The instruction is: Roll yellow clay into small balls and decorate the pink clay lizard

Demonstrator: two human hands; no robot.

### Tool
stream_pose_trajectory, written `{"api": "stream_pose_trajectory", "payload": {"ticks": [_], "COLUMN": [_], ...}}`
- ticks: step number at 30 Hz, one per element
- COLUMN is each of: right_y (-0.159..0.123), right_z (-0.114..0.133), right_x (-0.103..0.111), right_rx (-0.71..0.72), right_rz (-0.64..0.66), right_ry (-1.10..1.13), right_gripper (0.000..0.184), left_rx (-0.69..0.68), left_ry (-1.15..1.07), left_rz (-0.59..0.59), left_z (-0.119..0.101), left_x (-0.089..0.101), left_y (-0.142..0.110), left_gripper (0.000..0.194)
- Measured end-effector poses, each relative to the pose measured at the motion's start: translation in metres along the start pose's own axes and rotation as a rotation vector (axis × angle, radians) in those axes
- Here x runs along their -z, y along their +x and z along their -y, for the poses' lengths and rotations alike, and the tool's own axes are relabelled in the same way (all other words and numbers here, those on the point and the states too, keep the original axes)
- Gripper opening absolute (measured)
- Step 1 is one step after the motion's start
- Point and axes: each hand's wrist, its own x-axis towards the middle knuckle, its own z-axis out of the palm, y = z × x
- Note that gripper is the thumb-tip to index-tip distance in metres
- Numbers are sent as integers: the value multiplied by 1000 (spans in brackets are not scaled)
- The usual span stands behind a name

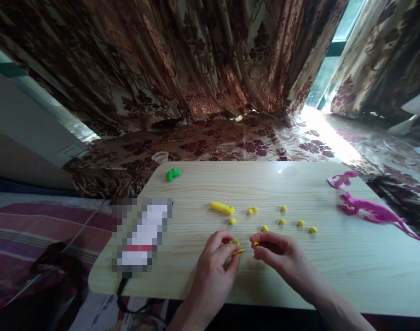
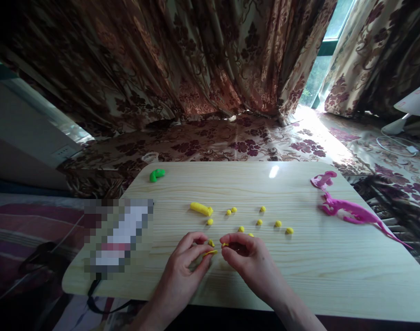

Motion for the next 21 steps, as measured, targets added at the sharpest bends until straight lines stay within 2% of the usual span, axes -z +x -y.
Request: {"api": "stream_pose_trajectory", "payload": {"ticks": [4,10,12,14,17,21], "right_y": [0,-3,-6,-8,-9,-8], "right_z": [1,-5,-3,1,6,6], "right_x": [1,-6,-9,-13,-17,-19], "right_rx": [41,67,150,299,486,522], "right_rz": [-16,-44,-68,-82,-96,-131], "right_ry": [-43,-13,-56,-154,-276,-339], "right_gripper": [23,20,15,7,7,8], "left_rx": [83,327,351,372,446,503], "left_ry": [-148,-377,-429,-476,-575,-707], "left_rz": [-9,17,24,9,-26,-18], "left_z": [-2,-6,-9,-12,-15,-19], "left_x": [2,7,7,5,0,-3], "left_y": [0,2,4,6,7,5], "left_gripper": [14,18,19,19,19,20]}}
